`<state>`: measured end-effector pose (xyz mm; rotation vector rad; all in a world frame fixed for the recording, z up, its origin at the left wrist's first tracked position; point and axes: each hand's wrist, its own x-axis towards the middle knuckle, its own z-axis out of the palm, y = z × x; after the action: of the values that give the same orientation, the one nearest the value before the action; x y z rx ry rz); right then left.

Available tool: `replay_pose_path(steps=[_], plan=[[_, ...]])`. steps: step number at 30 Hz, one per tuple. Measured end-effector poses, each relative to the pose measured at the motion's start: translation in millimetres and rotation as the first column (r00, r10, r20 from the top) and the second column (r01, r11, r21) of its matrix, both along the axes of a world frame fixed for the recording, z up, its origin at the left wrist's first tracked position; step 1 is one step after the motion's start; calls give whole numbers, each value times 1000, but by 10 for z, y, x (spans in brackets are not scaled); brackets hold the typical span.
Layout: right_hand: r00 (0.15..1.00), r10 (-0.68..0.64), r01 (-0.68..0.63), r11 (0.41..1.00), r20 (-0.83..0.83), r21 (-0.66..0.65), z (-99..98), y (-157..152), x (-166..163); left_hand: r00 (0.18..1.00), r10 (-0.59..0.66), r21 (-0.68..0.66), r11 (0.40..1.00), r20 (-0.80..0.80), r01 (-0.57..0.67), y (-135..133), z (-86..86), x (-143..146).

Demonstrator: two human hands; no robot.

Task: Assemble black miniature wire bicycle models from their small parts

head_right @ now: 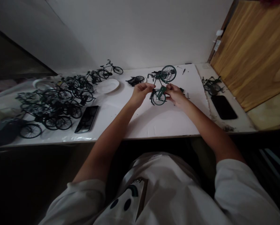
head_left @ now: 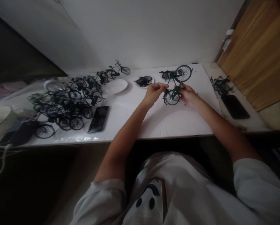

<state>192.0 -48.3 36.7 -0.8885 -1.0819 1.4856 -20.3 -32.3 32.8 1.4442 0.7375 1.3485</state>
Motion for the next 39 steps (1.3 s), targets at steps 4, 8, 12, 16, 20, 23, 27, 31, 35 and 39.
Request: replay_pose_path(steps=[4,8,12,16,20,23,27,31,35,39], plan=[[999,34,-34,999,4,10,-63,40,11,1000,3,-9,1000,14,-3,-9,10,-4],[999,40,-40,999,11,6,-84,48,13,1000,19,-27,999,-4,-20,-17,38,-8],[998,40,-40,999,53,0,-15,2,16,999,44,-41,998,-8,-44,-3,54,-15],[1000,15,-15,1000,19,-4,83,-44,20,999,51,-31,998,9,-51,30,34,-27],[999,-22,22,1000,-29,-11,145,-65,34,998,57,-47,997,17,-56,59,5,-32],[998,-16,18,999,-59,44,172,-79,54,999,32,-57,998,32,-31,67,-11,-31],[998,-55,56,997,-26,58,182,-80,80,1000,13,-46,999,21,-12,55,-16,-26],[997,-74,75,996,-21,49,143,-45,88,1000,-4,-53,999,5,5,25,-6,-19],[996,-74,76,996,-43,46,88,-17,63,999,-40,-61,997,-2,40,2,-5,-5],[998,-52,53,999,-40,14,103,-45,20,997,-72,-52,996,-16,71,-6,-35,18]])
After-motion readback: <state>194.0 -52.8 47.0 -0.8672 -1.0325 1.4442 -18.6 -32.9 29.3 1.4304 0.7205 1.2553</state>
